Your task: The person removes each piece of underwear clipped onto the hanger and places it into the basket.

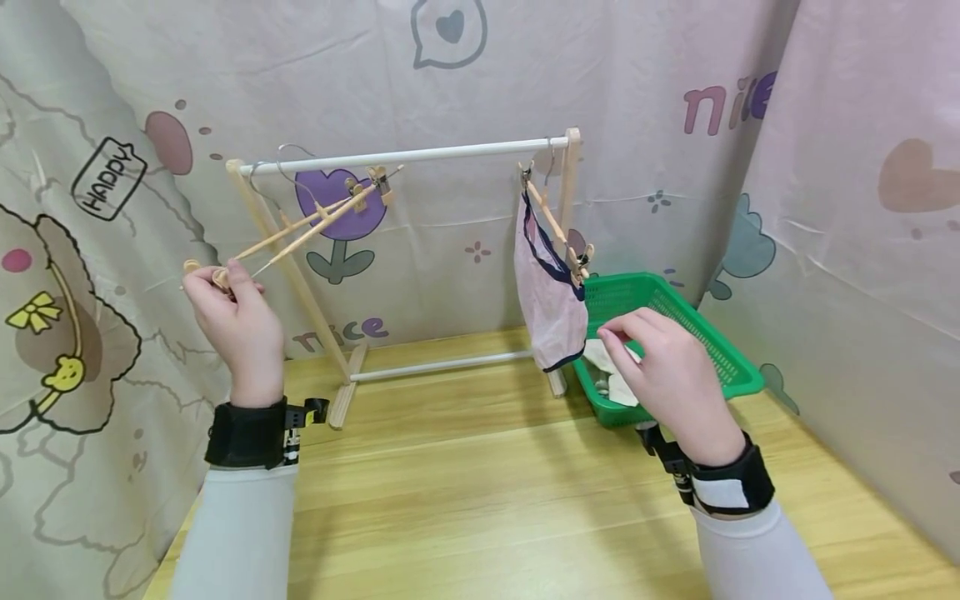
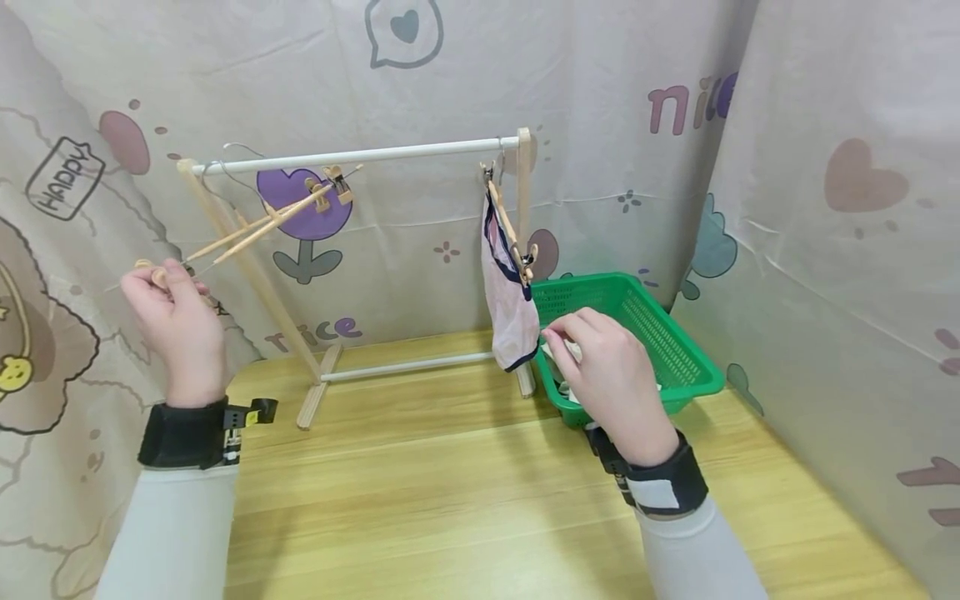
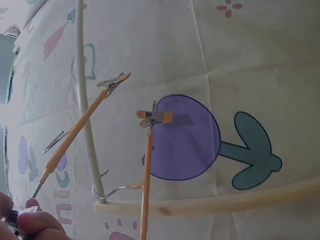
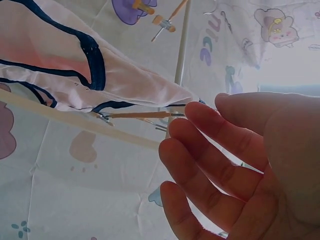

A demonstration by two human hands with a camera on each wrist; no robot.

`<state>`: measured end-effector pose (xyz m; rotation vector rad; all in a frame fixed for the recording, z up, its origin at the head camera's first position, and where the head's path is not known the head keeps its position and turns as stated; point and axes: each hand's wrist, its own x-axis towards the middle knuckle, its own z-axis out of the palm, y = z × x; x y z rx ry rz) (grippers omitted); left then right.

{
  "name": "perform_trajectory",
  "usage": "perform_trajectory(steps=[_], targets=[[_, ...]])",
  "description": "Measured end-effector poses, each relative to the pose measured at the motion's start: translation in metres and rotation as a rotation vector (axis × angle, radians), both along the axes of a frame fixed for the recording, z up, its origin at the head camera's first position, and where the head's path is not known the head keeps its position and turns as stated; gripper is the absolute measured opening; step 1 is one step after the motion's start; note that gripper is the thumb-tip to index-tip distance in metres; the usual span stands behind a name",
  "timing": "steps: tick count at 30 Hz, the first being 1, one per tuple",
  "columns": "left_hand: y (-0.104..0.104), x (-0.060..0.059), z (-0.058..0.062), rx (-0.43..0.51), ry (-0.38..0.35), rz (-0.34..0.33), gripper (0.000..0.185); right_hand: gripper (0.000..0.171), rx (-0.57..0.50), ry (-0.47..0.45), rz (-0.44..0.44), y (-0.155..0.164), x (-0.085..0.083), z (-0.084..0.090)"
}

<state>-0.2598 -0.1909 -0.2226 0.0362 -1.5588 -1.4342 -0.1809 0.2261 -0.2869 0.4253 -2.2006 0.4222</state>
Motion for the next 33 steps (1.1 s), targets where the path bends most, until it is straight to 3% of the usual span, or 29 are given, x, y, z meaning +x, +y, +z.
perform_trajectory(steps=[12,19,33], targets=[[-0.012,-0.016,0.016,-0.052,-0.133,0.027,0.013,0.009,0.007,0.006,0.007,-0.001,0.000,-0.002],[-0.016,-0.020,0.016,-0.035,-0.206,0.010,0.015,0.009,0.000,-0.006,0.008,-0.002,-0.001,-0.003],[-0.021,-0.031,0.015,-0.046,-0.253,0.051,0.018,0.005,-0.008,-0.009,0.011,-0.004,-0.001,-0.003]])
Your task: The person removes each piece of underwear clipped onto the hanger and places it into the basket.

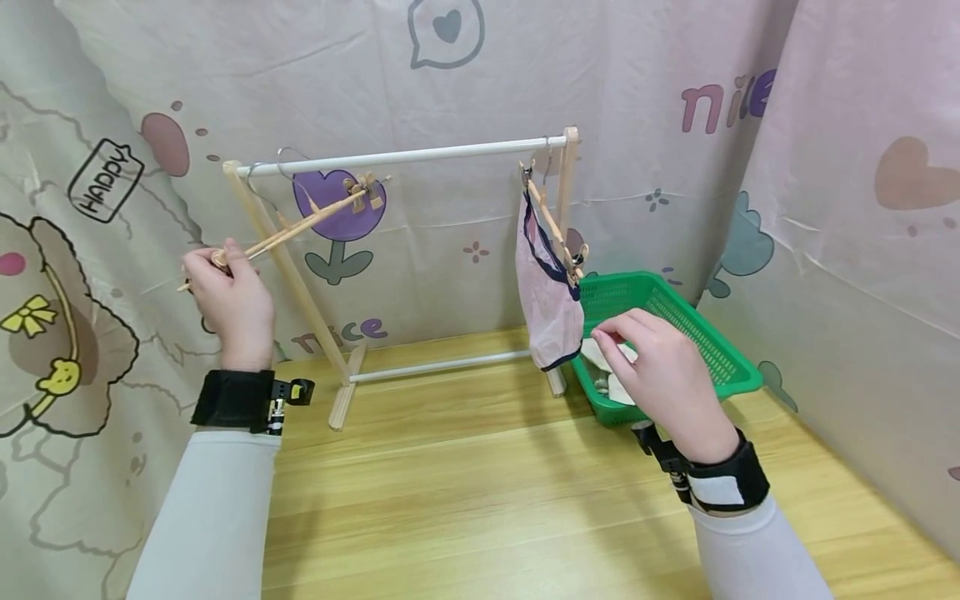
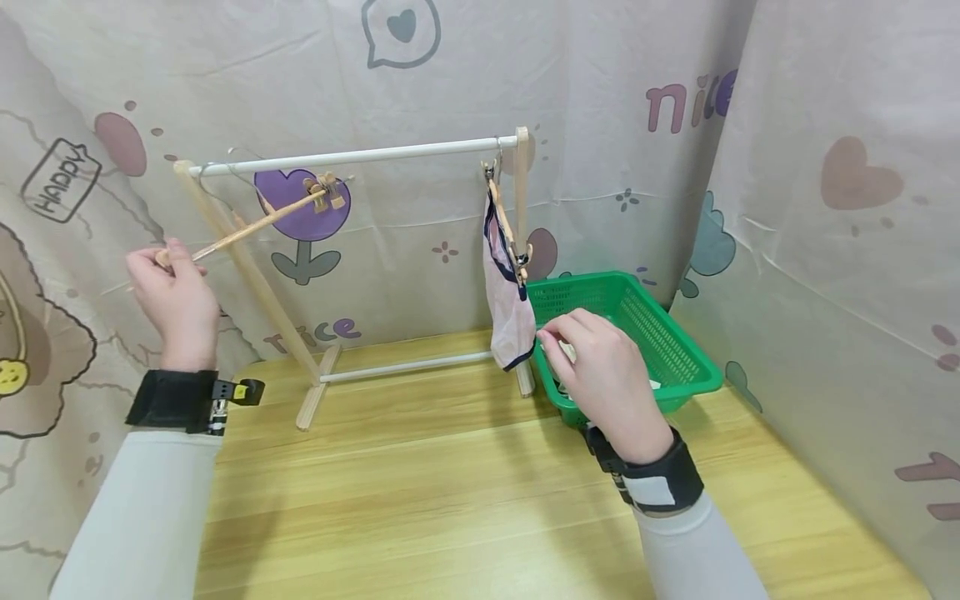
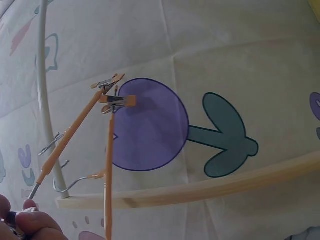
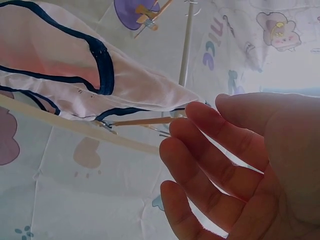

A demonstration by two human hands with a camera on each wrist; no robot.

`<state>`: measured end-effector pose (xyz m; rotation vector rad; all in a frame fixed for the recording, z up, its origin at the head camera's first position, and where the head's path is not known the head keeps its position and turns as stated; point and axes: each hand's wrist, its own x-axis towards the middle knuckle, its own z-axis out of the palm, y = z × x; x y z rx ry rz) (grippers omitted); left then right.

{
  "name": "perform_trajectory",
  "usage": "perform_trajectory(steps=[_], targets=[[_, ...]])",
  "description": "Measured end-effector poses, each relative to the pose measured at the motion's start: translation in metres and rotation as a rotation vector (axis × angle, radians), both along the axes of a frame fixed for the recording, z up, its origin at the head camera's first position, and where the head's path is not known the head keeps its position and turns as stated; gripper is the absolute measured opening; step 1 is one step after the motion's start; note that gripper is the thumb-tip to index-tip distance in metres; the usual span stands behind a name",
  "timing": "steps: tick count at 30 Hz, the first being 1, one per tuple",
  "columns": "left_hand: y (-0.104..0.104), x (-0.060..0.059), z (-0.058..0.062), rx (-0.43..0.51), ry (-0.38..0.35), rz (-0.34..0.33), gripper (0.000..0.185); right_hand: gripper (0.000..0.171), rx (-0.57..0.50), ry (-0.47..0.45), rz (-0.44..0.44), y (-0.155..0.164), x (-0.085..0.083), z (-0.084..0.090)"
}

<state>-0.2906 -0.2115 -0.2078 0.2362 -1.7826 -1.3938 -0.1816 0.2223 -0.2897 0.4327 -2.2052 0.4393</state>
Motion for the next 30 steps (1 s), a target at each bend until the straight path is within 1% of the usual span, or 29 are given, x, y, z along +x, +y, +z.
perform_trajectory(steps=[8,12,20,30], targets=[[0.001,-0.003,-0.006,-0.059,0.005,0.034,0.018,0.004,-0.004,-0.002,-0.001,-0.001,0.000,-0.001],[0.001,-0.003,-0.009,-0.070,0.007,0.051,0.019,0.005,0.003,-0.005,-0.003,-0.001,-0.001,-0.001],[0.000,-0.002,-0.013,-0.058,0.018,0.040,0.019,0.007,0.014,-0.010,-0.004,-0.002,-0.002,-0.002],[-0.003,-0.001,-0.019,-0.072,-0.013,0.040,0.018,0.007,0.020,-0.021,-0.003,-0.004,-0.001,-0.001]])
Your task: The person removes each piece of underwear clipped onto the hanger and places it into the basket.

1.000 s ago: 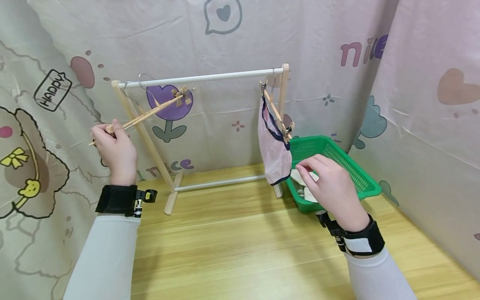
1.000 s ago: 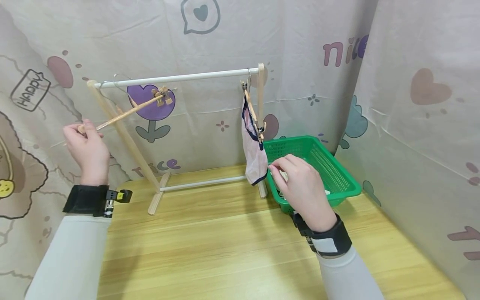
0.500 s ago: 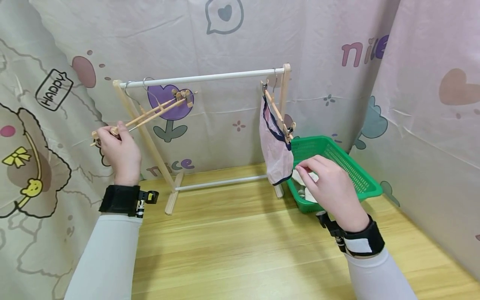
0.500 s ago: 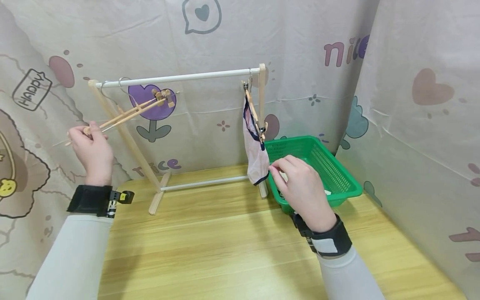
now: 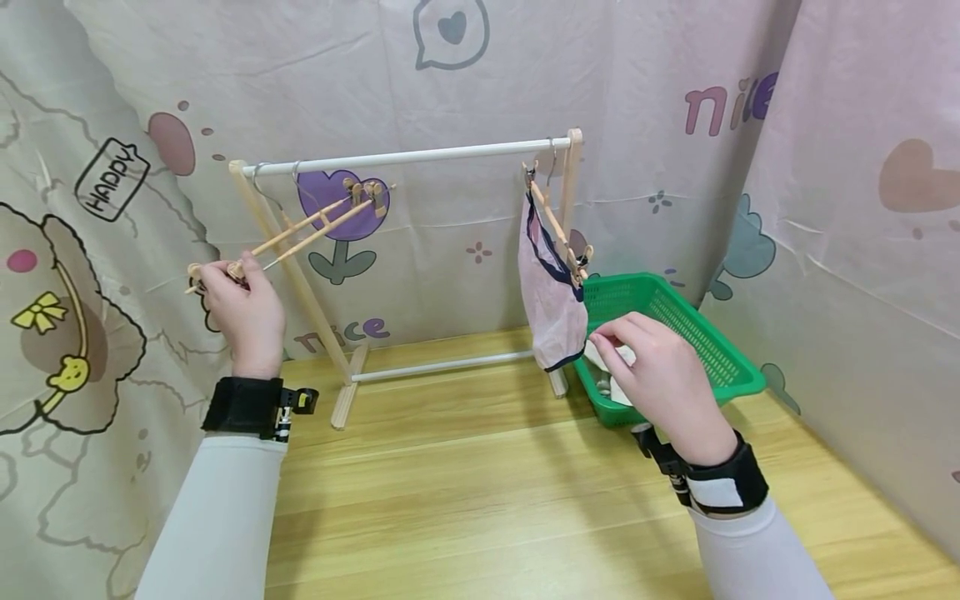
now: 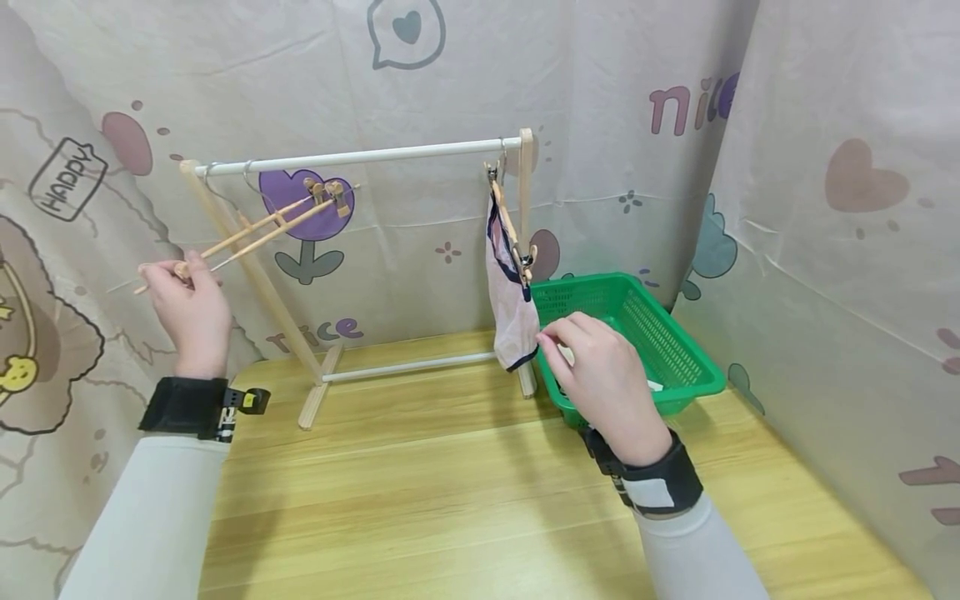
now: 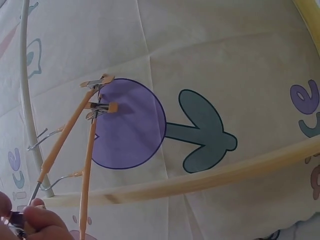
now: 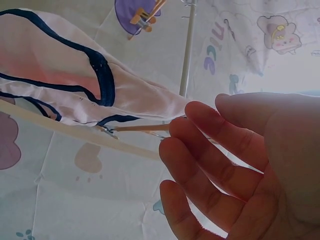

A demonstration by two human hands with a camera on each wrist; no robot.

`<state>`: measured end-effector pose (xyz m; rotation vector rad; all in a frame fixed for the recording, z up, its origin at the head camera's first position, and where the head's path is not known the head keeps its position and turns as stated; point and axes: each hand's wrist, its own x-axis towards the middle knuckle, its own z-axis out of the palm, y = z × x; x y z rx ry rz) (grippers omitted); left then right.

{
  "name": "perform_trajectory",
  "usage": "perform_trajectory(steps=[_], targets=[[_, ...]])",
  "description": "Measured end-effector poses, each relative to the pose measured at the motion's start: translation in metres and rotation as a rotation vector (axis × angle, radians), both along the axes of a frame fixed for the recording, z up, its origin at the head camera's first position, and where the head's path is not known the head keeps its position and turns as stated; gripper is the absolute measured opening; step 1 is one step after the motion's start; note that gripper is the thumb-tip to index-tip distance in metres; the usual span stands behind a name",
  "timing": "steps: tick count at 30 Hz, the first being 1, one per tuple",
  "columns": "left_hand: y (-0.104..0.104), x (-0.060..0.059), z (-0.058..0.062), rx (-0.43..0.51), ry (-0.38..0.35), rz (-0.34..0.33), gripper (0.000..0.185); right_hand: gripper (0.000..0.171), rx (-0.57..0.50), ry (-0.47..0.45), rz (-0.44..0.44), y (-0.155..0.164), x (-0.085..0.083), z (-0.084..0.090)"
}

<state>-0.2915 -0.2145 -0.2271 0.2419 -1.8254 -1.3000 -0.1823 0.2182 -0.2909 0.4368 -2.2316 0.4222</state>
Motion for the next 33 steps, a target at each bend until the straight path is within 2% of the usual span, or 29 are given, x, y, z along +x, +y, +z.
perform_trajectory(steps=[11,23,29,33], targets=[[0.0008,-0.0007,-0.0060,0.006,-0.063,0.010,0.024,0.007,-0.001,-0.009,-0.005,-0.0004,-0.0006,-0.0015],[0.0007,0.0000,-0.0099,0.064,-0.066,-0.034,0.026,0.006,-0.001,-0.008,0.006,-0.0009,-0.0005,-0.0021],[0.0017,0.0009,-0.0095,0.075,-0.047,-0.022,0.028,0.007,0.002,-0.001,0.006,-0.0006,-0.0009,-0.0025],[0.0026,0.0008,-0.0103,0.084,-0.037,-0.025,0.036,0.008,0.003,0.004,0.011,-0.0005,-0.0007,-0.0026]])
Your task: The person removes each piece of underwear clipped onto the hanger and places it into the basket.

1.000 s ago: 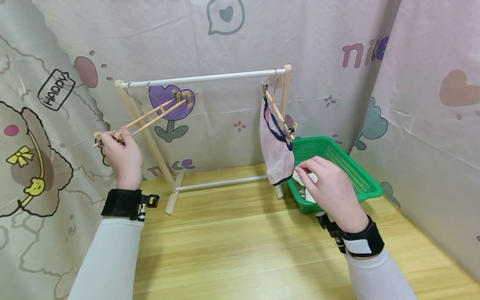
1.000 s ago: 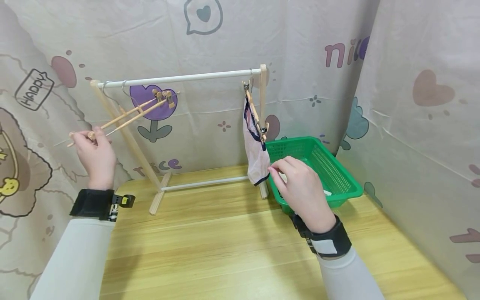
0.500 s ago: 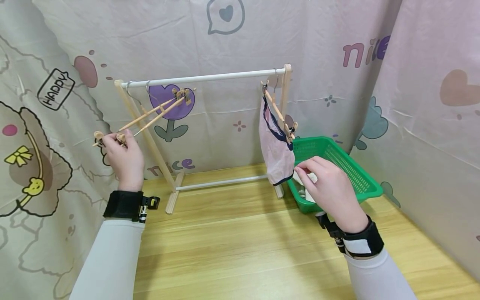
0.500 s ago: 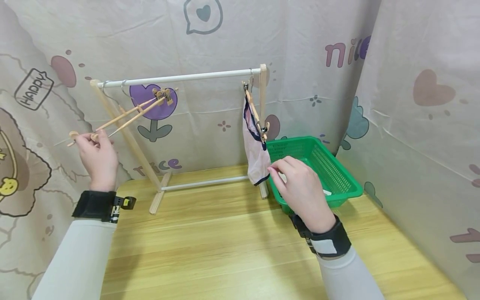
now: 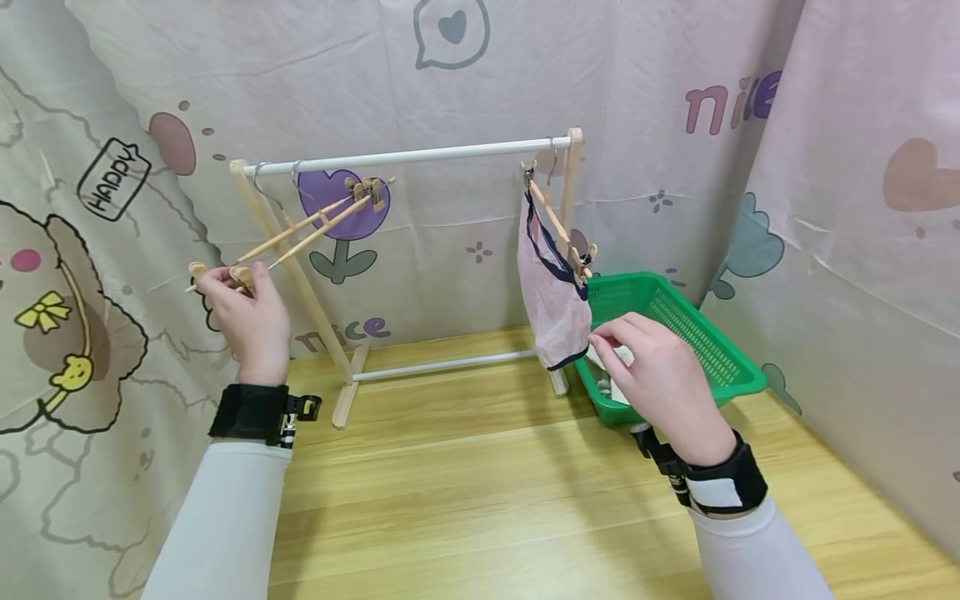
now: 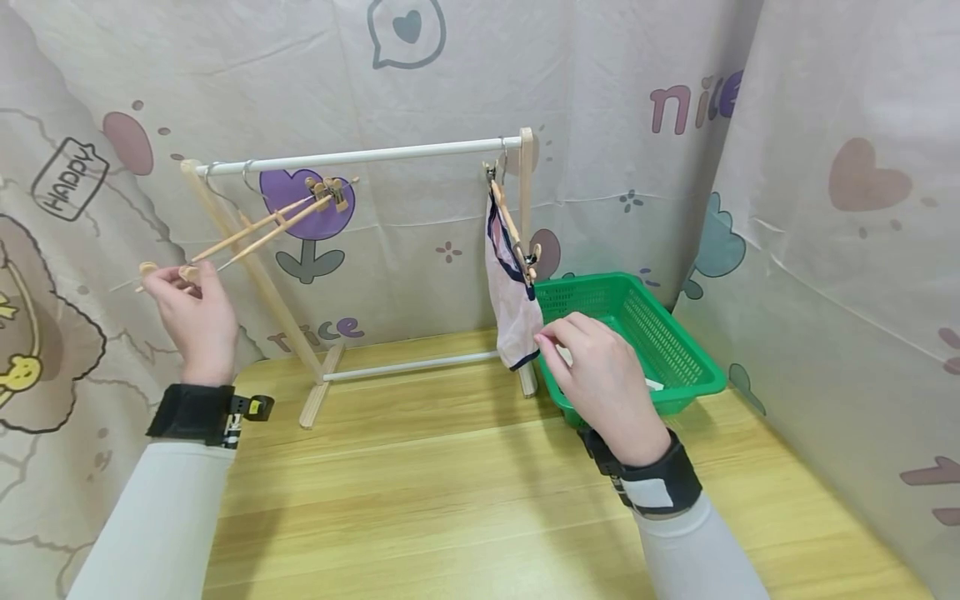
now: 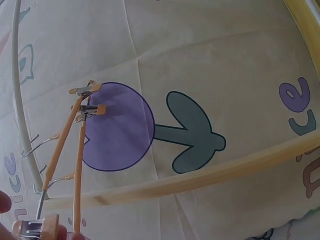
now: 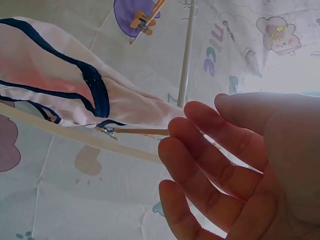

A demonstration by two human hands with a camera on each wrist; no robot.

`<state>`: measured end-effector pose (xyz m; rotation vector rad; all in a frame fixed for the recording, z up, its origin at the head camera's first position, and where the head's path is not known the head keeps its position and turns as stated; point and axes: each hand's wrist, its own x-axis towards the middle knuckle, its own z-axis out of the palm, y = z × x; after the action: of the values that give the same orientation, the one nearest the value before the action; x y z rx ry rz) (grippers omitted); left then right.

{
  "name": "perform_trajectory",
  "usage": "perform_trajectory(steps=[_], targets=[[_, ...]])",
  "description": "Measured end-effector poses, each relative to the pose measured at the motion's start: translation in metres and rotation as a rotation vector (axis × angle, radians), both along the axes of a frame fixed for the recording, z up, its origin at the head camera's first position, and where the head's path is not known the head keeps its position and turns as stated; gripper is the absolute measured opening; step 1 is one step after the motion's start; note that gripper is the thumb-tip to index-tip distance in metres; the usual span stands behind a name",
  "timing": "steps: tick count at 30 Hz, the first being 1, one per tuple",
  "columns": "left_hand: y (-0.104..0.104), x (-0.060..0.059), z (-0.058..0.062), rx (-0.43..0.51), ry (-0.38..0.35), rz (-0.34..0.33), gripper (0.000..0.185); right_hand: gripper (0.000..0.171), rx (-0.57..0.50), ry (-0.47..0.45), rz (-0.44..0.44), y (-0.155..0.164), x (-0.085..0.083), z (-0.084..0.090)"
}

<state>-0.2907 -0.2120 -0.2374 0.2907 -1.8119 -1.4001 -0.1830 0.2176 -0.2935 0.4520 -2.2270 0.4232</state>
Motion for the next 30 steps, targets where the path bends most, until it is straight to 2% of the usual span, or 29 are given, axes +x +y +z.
perform_trajectory(steps=[8,16,24,30], targets=[[0.000,-0.002,-0.001,-0.024,0.033,0.029,0.055,0.006,-0.002,0.000,-0.002,0.000,0.001,0.001],[0.005,0.002,0.004,-0.116,0.083,0.088,0.060,0.008,0.002,0.018,0.000,0.000,0.000,0.001],[0.016,0.009,0.015,-0.143,0.097,0.038,0.068,0.007,-0.002,0.019,0.001,0.001,0.000,0.001],[0.031,0.015,0.022,-0.228,0.094,-0.015,0.079,0.007,-0.005,0.012,0.002,0.001,-0.001,0.001]])
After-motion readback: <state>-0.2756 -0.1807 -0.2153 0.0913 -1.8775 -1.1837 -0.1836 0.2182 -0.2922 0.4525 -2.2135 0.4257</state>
